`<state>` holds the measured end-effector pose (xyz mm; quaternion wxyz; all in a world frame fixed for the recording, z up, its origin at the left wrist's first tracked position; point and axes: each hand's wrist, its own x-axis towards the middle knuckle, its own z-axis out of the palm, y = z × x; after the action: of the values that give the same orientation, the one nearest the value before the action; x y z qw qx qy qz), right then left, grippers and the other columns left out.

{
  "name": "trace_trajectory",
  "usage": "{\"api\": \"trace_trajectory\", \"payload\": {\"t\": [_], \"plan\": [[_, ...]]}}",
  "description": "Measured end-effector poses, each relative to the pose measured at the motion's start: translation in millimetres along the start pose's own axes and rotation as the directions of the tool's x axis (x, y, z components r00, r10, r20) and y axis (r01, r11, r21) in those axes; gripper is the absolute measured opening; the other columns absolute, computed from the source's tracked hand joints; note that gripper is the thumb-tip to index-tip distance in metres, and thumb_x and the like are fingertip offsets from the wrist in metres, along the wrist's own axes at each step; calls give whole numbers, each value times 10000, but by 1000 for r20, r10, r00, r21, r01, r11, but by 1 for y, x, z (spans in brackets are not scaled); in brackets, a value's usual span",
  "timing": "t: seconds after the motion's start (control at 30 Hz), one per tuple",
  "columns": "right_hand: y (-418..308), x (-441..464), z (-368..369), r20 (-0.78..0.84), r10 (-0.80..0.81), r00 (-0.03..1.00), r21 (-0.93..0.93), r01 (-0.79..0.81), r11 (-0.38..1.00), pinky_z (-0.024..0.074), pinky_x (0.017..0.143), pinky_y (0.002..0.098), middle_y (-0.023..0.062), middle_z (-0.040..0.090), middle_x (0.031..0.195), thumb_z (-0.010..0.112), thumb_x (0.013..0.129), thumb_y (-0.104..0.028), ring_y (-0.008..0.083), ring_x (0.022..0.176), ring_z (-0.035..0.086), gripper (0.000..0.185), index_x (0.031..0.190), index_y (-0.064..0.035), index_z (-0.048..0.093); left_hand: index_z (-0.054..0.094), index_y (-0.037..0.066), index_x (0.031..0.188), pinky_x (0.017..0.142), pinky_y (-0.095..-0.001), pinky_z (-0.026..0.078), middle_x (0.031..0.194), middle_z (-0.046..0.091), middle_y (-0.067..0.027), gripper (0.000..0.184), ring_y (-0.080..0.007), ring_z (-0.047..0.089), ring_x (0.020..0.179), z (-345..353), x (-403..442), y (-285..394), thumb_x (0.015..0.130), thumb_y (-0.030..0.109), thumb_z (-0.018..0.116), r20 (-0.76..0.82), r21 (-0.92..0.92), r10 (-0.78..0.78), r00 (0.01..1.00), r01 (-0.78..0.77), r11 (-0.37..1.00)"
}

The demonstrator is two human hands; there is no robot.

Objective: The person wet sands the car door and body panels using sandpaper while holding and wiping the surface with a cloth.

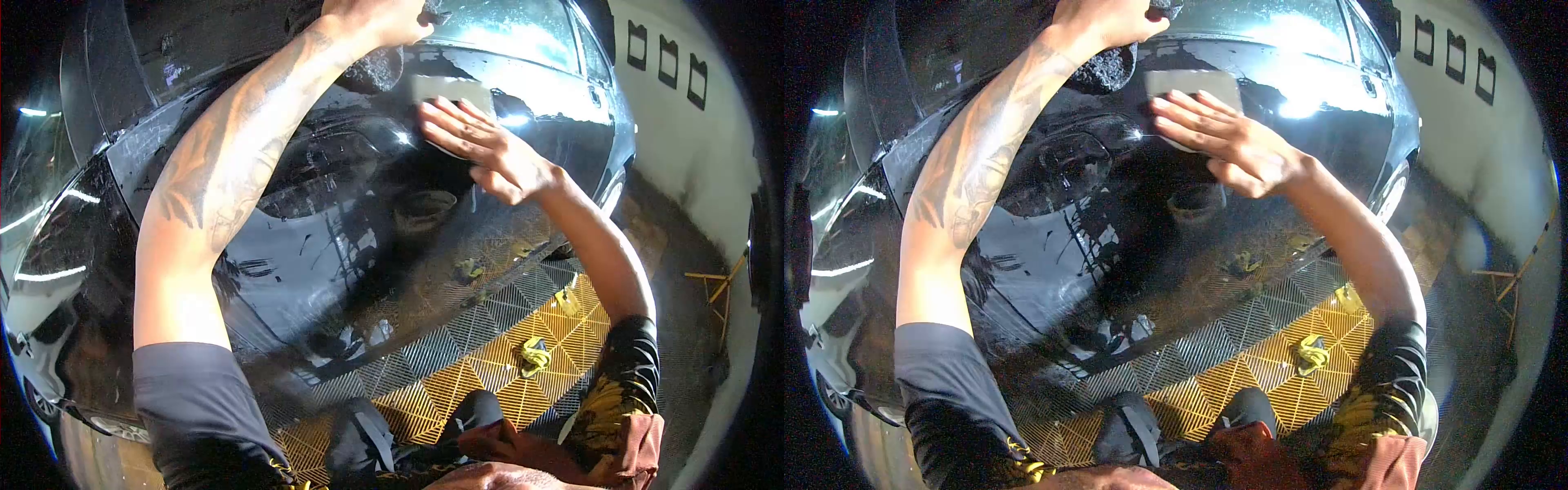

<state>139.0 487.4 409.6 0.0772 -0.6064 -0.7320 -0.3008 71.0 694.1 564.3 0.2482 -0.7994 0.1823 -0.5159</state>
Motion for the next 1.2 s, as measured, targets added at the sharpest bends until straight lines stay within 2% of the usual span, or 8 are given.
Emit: {"api": "trace_trajectory", "payload": {"t": [0.33,0.57,0.73,0.8,0.83,0.9,0.93,1.2], "plan": [[13,-33,19,-224,173,959,112,-151,982,80,1260,518,198,244,1659,427,778,-338,358,1552,182,841,1552,-13,368,667,82,1032,951,-476,511,1013,705,-155,420,-334,685,1017,4,-3,5,756,370,799,-27,12,70,997,-69,998],[-45,13,57,-546,631,552,153,-674,722,74,1266,469,237,196,1657,462,882,-134,353,1563,109,717,1576,-34,310,689,99,1029,900,-460,530,978,701,-175,403,-357,691,959,5,-2,10,737,357,790,62,-132,220,974,-210,969],[21,-6,48,-573,790,220,474,-697,538,431,927,555,249,588,1081,453,908,-56,439,983,545,184,1047,12,553,623,178,1343,977,-527,473,1132,658,-184,633,-351,646,1058,5,1,11,761,363,791,216,-320,256,942,-180,930],[71,-43,52,-721,557,412,-7,-808,589,413,1008,550,290,569,1205,477,900,-23,455,1117,536,248,1126,55,546,544,209,1435,1051,-630,421,1219,627,-174,717,-384,584,1169,17,-4,7,789,406,785,138,-223,370,919,-335,915],[67,-41,55,-734,571,368,-1,-841,541,361,1073,560,326,506,1303,459,915,-35,481,1219,477,244,1127,55,538,636,143,1057,899,-419,518,1102,664,-54,379,-267,640,1089,22,-6,9,716,191,796,-65,-211,372,926,-377,902],[51,-24,59,-755,570,325,-64,-901,429,237,1201,567,374,343,1524,422,930,-55,510,1432,325,342,1239,54,522,651,168,1037,907,-390,490,1128,642,-26,412,-227,604,1104,22,2,10,653,136,796,193,-311,375,907,-305,900],[13,19,35,-623,782,8,468,-798,381,93,1245,562,332,112,1640,388,925,-92,487,1530,101,572,1475,64,373,656,170,1011,862,-386,492,1056,630,-30,343,-235,610,1033,26,6,6,686,125,756,139,-316,458,878,-399,861],[-82,128,19,-162,932,-324,654,-743,-145,22,1231,596,325,66,1648,428,928,-168,460,1544,46,747,1558,115,144,653,108,892,793,-406,450,913,592,-60,194,-272,575,889,-16,0,-55,703,143,677,221,-724,778,588,-435,535]]}}
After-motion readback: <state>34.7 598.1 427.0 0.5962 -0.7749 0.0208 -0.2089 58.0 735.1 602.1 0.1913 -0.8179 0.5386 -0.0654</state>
